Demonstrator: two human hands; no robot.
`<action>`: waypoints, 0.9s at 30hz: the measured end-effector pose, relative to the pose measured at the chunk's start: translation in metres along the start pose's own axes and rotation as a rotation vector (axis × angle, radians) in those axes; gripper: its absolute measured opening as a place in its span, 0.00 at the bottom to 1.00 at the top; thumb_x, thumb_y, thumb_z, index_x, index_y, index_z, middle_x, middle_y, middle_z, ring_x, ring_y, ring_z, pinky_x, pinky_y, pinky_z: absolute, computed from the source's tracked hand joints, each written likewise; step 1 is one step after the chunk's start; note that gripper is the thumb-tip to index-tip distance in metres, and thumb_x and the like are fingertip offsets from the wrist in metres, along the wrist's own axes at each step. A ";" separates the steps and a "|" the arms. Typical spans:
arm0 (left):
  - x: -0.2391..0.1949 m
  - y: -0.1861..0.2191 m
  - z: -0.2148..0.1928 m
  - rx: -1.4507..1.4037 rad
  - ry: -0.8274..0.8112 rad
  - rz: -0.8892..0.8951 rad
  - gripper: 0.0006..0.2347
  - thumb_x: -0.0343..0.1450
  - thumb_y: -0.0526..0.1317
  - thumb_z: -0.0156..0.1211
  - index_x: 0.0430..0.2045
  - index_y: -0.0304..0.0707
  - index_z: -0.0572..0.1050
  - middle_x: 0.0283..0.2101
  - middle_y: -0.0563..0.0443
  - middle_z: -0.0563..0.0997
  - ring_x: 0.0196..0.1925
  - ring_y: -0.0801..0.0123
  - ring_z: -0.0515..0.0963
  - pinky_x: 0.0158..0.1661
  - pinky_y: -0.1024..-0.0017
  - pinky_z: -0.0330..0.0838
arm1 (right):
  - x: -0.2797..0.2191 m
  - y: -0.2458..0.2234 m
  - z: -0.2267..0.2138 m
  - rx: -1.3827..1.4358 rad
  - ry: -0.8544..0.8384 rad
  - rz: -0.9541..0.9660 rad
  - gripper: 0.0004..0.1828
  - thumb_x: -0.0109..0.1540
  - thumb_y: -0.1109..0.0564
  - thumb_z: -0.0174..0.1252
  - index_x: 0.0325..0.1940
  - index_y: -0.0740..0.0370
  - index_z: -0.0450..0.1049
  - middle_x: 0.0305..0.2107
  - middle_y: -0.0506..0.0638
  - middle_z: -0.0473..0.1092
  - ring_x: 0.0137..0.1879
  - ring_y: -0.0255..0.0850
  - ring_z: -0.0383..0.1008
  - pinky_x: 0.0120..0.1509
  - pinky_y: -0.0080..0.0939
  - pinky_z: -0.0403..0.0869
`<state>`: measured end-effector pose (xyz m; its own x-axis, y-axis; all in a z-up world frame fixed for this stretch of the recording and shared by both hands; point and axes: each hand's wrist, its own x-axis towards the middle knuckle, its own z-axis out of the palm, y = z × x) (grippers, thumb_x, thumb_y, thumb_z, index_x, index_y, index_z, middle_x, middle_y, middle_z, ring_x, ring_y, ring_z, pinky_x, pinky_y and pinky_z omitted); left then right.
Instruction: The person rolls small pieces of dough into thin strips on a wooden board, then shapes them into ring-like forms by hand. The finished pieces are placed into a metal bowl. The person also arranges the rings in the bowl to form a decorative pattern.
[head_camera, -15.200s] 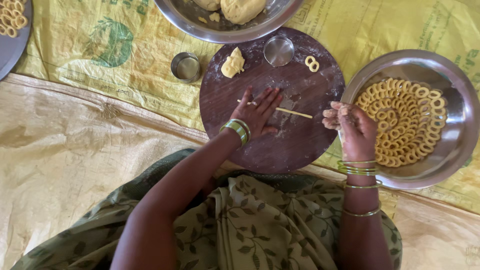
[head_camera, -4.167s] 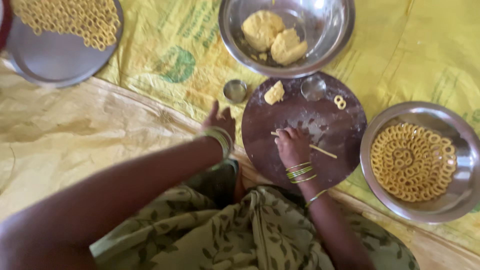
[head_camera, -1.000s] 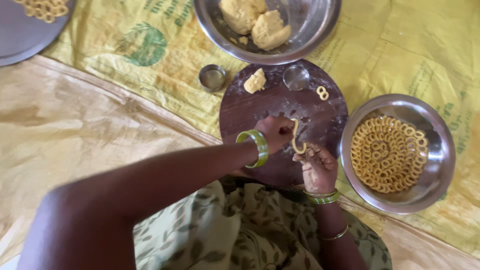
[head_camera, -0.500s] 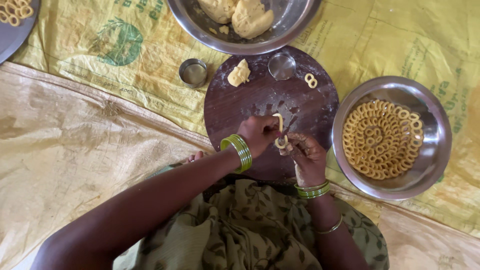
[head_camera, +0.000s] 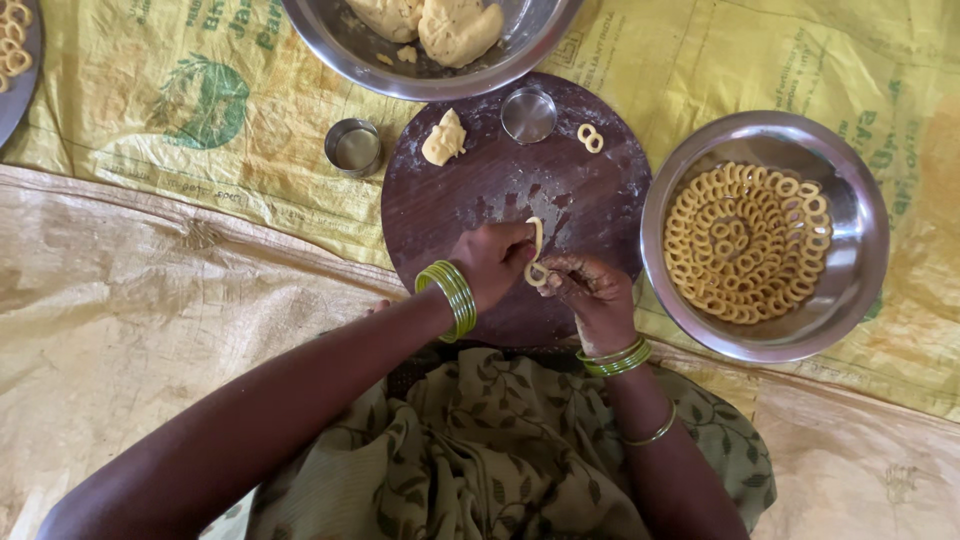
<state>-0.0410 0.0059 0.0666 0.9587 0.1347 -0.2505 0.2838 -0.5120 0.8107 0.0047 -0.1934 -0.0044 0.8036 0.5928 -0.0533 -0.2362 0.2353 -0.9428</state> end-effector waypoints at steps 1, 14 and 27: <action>-0.001 0.001 0.001 0.011 -0.014 0.022 0.04 0.72 0.37 0.61 0.33 0.35 0.78 0.33 0.44 0.85 0.31 0.65 0.86 0.36 0.65 0.80 | -0.001 0.000 -0.001 0.002 0.001 -0.003 0.12 0.64 0.65 0.63 0.52 0.69 0.77 0.40 0.55 0.79 0.43 0.38 0.80 0.49 0.38 0.81; 0.022 0.005 -0.023 0.735 -0.477 -0.161 0.15 0.72 0.38 0.63 0.51 0.32 0.74 0.39 0.37 0.82 0.36 0.57 0.86 0.36 0.62 0.83 | 0.008 0.017 -0.015 -0.086 0.003 -0.039 0.15 0.66 0.62 0.62 0.57 0.69 0.74 0.43 0.54 0.77 0.44 0.36 0.77 0.48 0.34 0.78; -0.004 0.008 -0.031 0.655 -0.413 0.073 0.34 0.74 0.28 0.52 0.75 0.37 0.40 0.52 0.25 0.74 0.25 0.64 0.83 0.24 0.70 0.82 | 0.009 0.010 0.021 -0.505 -0.215 -0.185 0.36 0.64 0.64 0.61 0.74 0.65 0.55 0.58 0.57 0.70 0.64 0.45 0.73 0.68 0.46 0.74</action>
<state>-0.0416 0.0272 0.0905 0.8533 -0.1792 -0.4897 0.0283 -0.9218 0.3866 -0.0020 -0.1697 -0.0070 0.6650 0.7324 0.1461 0.2305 -0.0153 -0.9730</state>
